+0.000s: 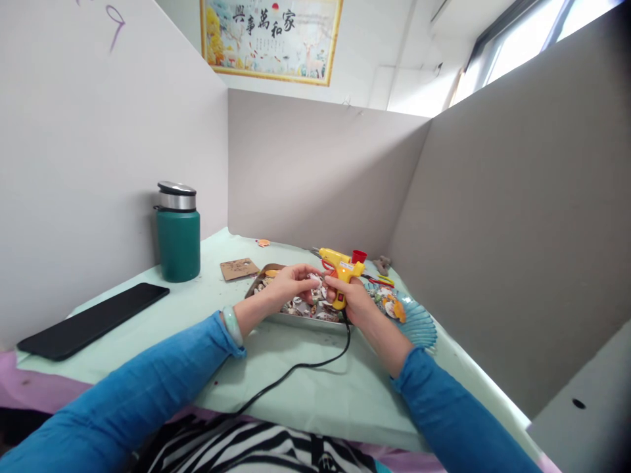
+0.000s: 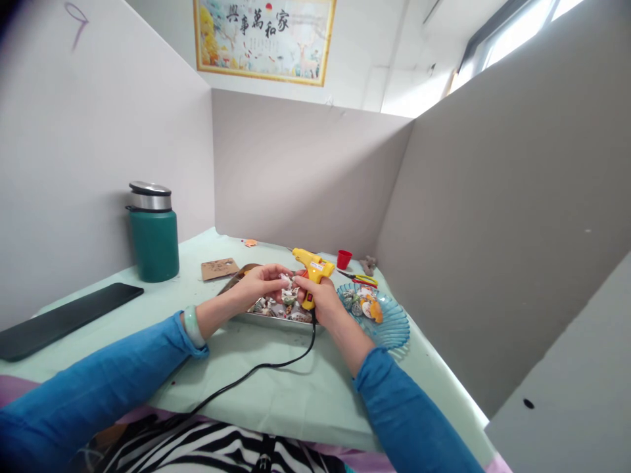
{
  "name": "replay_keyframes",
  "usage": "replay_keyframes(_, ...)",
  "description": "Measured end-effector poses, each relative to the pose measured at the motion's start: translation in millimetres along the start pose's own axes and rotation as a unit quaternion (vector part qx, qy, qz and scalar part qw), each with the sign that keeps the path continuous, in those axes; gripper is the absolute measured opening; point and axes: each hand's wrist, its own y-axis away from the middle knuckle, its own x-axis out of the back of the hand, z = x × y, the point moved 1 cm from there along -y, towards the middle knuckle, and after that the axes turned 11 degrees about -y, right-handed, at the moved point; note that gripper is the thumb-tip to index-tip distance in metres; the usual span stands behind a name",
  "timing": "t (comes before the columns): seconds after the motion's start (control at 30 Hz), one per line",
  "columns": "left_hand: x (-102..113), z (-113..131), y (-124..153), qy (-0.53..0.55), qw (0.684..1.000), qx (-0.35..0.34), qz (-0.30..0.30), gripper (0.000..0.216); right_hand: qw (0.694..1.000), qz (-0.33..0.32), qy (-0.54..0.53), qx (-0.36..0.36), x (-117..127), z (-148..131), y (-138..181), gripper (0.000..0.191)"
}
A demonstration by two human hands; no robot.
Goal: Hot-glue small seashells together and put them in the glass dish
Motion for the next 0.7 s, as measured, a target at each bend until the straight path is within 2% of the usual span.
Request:
replay_keyframes(0.13,1.1,-0.1,0.0,0.020,1.000,0.001,-0.004,0.036,0.998,0.003,-0.031,-0.060,1.3,0.4,-2.4,0.029)
replay_keyframes(0.27,1.6,-0.3,-0.8,0.022,1.000,0.003,0.002,0.032,0.995,0.007,-0.039,-0.088,1.2,-1.0,-2.3,0.027)
replay_keyframes(0.47,2.0,-4.8,-3.0,-0.024,0.999,0.020,0.024,0.031,0.995,0.014,-0.039,-0.096,-1.2,-2.1,-1.2,0.027)
replay_keyframes(0.7,2.5,-9.1,-3.7,0.030,0.999,0.030,0.007,0.034,0.994,0.002,-0.061,-0.094,1.8,1.4,-2.0,0.029)
